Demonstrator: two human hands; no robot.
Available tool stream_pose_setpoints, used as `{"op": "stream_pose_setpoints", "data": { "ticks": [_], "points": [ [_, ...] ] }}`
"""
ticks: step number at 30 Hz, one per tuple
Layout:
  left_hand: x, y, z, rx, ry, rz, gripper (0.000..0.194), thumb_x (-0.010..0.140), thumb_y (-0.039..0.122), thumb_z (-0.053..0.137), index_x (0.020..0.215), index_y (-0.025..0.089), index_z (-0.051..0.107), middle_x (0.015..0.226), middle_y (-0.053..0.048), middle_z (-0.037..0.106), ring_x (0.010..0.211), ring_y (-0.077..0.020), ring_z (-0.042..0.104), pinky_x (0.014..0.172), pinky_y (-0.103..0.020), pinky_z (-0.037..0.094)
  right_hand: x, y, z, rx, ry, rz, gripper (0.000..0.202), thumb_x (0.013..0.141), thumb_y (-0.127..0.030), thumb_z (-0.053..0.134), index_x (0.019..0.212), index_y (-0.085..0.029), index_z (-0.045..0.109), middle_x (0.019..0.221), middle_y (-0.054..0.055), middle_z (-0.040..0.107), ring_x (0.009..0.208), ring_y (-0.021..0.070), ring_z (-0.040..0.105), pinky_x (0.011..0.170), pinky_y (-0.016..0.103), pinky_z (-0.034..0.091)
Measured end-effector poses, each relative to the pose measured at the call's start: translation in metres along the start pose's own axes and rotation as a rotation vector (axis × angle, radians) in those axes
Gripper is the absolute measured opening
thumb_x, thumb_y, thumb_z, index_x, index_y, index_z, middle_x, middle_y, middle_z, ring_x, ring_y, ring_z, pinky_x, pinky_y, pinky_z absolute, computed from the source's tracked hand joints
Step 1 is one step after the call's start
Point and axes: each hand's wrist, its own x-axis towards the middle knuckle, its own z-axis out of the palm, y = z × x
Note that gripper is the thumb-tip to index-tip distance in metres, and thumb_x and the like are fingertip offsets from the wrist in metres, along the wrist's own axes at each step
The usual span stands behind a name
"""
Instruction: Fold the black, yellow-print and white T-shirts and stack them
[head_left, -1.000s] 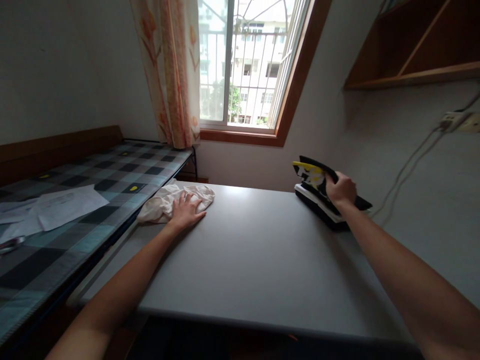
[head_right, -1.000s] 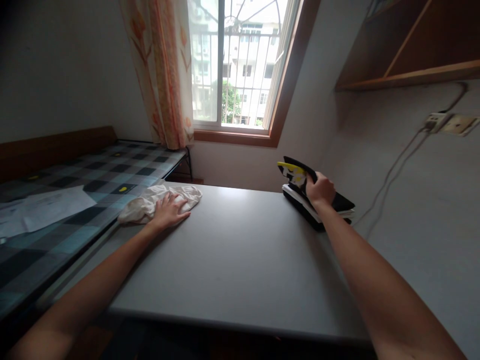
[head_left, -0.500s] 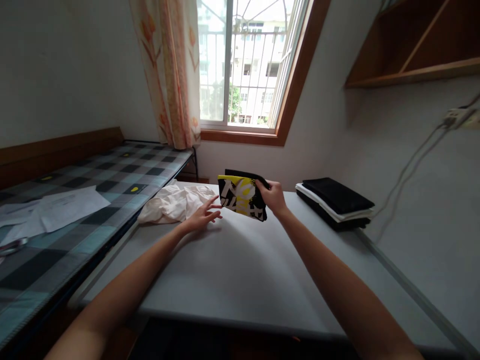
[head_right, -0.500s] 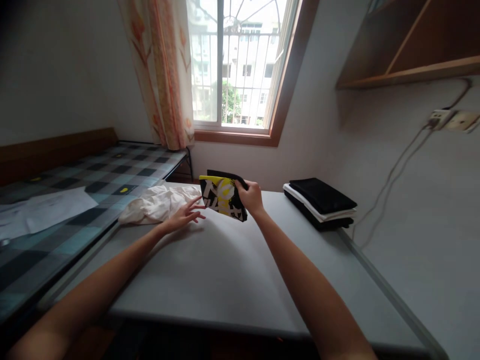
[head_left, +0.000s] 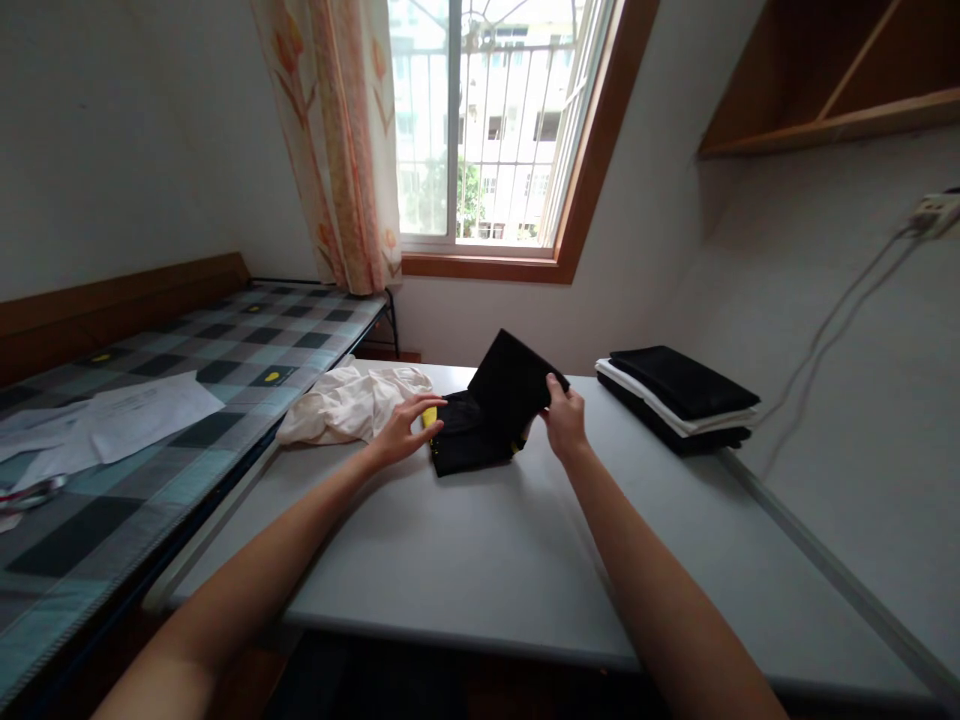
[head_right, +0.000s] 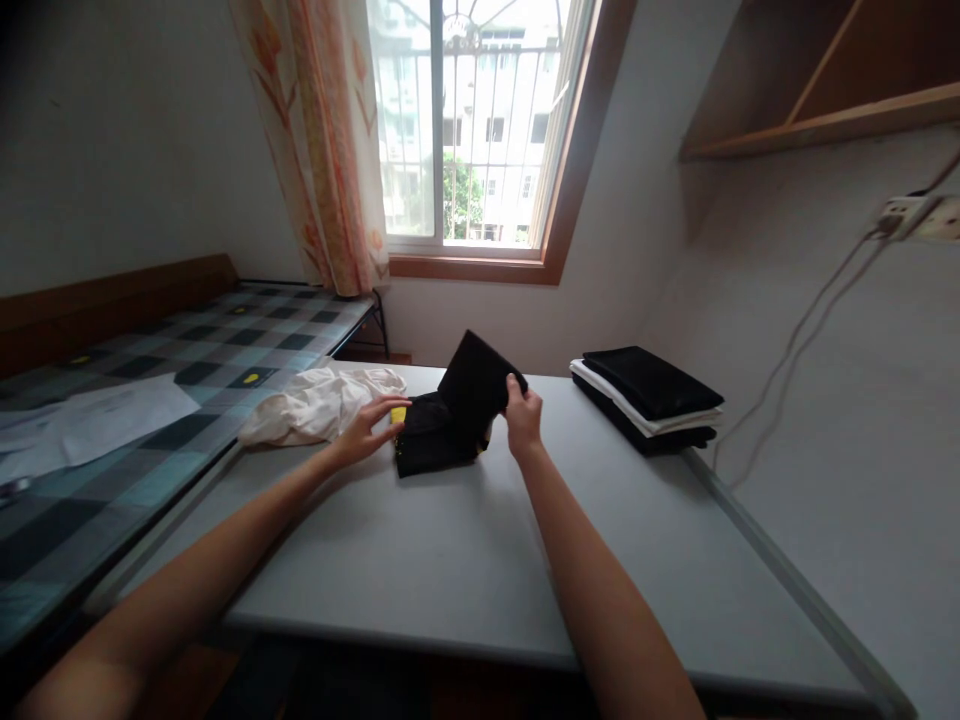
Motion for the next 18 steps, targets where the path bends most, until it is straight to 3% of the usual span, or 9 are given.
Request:
{"op": "stream_pose_setpoints", "data": {
  "ticks": [2, 4, 6, 9, 12, 15, 18],
  "points": [
    [-0.004, 0.004, 0.006, 0.077, -0.187, 0.016, 0.046, 0.090, 0.047, 0.055, 0.130, 0.024, 0.059, 0.139, -0.011, 0.054, 0.131, -0.0257, 0.048, 0.113, -0.043, 0.032, 0.014, 0.000, -0.020, -0.094, 0.219, -0.063, 0.034, 0.077, -0.045, 0.049, 0.094, -0.017, 0.060, 0.090, 0.008, 0.065, 0.084, 0.0212, 0.060, 0.076, 0.035, 0.050],
    [-0.008, 0.008, 0.013, 0.158, -0.280, 0.010, 0.054, 0.088, 0.050, 0.057, 0.135, 0.024, 0.055, 0.143, -0.011, 0.051, 0.133, -0.0277, 0.045, 0.114, -0.046, 0.027, 0.021, 0.002, -0.038, -0.293, 0.403, -0.180, 0.039, 0.075, -0.034, 0.049, 0.107, -0.015, 0.060, 0.105, 0.013, 0.063, 0.097, 0.0233, 0.058, 0.089, 0.039, 0.047],
    [-0.009, 0.011, 0.018, 0.219, -0.289, 0.006, 0.059, 0.087, 0.052, 0.059, 0.138, 0.023, 0.052, 0.143, -0.012, 0.051, 0.133, -0.0288, 0.045, 0.114, -0.047, 0.025, 0.019, 0.005, -0.047, -0.475, 0.421, -0.289, 0.041, 0.074, -0.029, 0.048, 0.109, -0.013, 0.061, 0.109, 0.016, 0.061, 0.100, 0.0245, 0.057, 0.094, 0.040, 0.044],
    [-0.007, 0.013, 0.022, 0.284, -0.258, -0.020, 0.055, 0.088, 0.048, 0.057, 0.137, 0.022, 0.053, 0.136, -0.012, 0.056, 0.126, -0.0284, 0.050, 0.111, -0.046, 0.030, 0.006, 0.010, -0.043, -0.641, 0.080, -0.375, 0.034, 0.080, -0.031, 0.048, 0.103, -0.014, 0.065, 0.106, 0.015, 0.061, 0.095, 0.0244, 0.058, 0.092, 0.039, 0.045],
    [-0.006, 0.011, 0.023, 0.299, -0.213, -0.038, 0.040, 0.092, 0.037, 0.053, 0.129, 0.023, 0.059, 0.122, -0.010, 0.062, 0.117, -0.0272, 0.055, 0.105, -0.045, 0.036, -0.011, 0.015, -0.030, -0.888, -0.262, -0.370, 0.038, 0.081, -0.037, 0.057, 0.113, -0.019, 0.066, 0.112, 0.014, 0.060, 0.102, 0.0280, 0.057, 0.090, 0.041, 0.043],
    [-0.004, 0.006, 0.023, 0.276, -0.173, -0.026, 0.027, 0.090, 0.028, 0.053, 0.111, 0.023, 0.068, 0.108, -0.008, 0.065, 0.106, -0.0257, 0.059, 0.099, -0.043, 0.041, -0.022, 0.019, -0.021, -1.125, -0.403, -0.335, 0.043, 0.081, -0.033, 0.062, 0.123, -0.025, 0.063, 0.115, 0.012, 0.062, 0.106, 0.0302, 0.055, 0.090, 0.042, 0.041],
    [-0.002, 0.002, 0.020, 0.211, -0.059, -0.025, 0.018, 0.087, 0.021, 0.052, 0.094, 0.022, 0.068, 0.096, -0.006, 0.064, 0.096, -0.0232, 0.060, 0.091, -0.040, 0.046, -0.021, 0.018, -0.023, -1.143, -0.362, -0.332, 0.039, 0.084, -0.024, 0.055, 0.123, -0.026, 0.063, 0.109, 0.010, 0.064, 0.103, 0.0268, 0.057, 0.091, 0.039, 0.040]
  ]
}}
